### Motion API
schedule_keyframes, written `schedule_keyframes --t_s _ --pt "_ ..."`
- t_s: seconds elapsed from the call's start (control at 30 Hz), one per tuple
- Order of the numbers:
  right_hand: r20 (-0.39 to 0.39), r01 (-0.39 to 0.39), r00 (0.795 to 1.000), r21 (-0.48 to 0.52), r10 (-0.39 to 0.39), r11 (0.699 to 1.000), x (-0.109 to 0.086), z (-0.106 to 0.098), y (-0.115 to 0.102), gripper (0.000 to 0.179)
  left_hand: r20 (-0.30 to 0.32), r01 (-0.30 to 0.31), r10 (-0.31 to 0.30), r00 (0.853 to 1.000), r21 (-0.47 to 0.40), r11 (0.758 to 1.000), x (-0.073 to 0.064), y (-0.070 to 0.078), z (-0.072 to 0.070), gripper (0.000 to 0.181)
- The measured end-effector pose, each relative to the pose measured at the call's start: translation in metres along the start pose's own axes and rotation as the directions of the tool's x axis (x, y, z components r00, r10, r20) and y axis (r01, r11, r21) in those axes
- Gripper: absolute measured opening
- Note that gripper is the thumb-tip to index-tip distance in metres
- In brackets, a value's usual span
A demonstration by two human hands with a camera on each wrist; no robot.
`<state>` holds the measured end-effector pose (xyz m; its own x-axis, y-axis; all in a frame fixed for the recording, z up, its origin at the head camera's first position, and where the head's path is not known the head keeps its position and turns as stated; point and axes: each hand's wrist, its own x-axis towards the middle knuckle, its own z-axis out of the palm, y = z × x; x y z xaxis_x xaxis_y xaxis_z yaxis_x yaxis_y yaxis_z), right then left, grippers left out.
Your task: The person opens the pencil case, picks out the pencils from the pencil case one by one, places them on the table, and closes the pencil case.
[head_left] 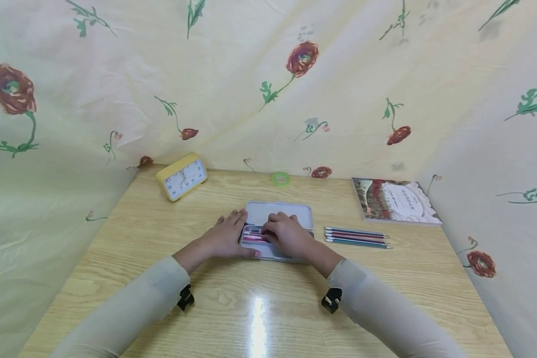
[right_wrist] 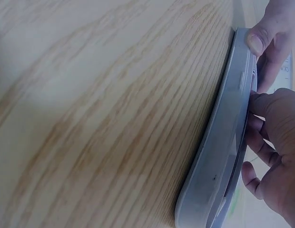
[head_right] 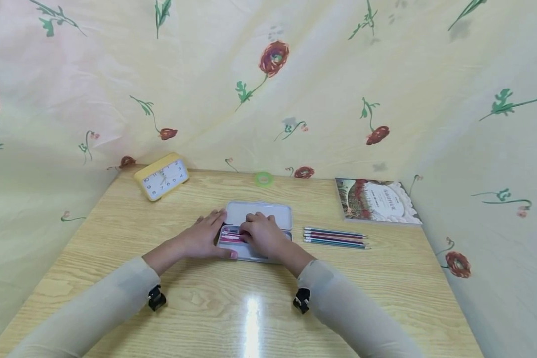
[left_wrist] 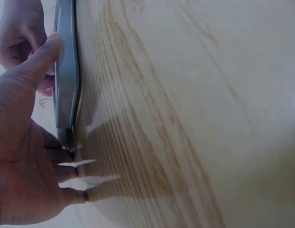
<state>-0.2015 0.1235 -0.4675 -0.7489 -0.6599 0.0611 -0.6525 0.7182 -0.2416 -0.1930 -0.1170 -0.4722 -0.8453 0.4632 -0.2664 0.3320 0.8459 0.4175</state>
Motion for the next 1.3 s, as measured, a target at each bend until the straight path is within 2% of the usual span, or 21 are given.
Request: schedule_keyframes --t_s 0.5,0.83,1.1,1.3 --pt "-0.016 -0.017 1.0 -0.019 0.016 1.0 0.003 0.002 -0.002 0.013 0.003 0.0 0.0 1.0 0.007 1.0 0.001 0.002 0.0 0.137" --pt "-0.062 -0.012 0.998 0.005 0.012 1.0 0.001 -0.008 0.001 0.007 0.009 0.005 -0.004 1.0 -0.022 1.0 -0.003 0.006 -0.004 0.136" --pt "-0.052 -0.02 0.998 0.075 0.024 0.997 -0.004 -0.019 0.01 0.006 0.001 0.005 -0.005 1.0 -0.03 1.0 -0.003 0.006 -0.005 0.136" --pt "-0.03 -0.039 0.998 0.214 0.047 0.976 -0.013 -0.03 0.026 0.005 0.008 0.014 -0.013 1.0 -0.036 0.999 -0.003 0.006 -0.003 0.137"
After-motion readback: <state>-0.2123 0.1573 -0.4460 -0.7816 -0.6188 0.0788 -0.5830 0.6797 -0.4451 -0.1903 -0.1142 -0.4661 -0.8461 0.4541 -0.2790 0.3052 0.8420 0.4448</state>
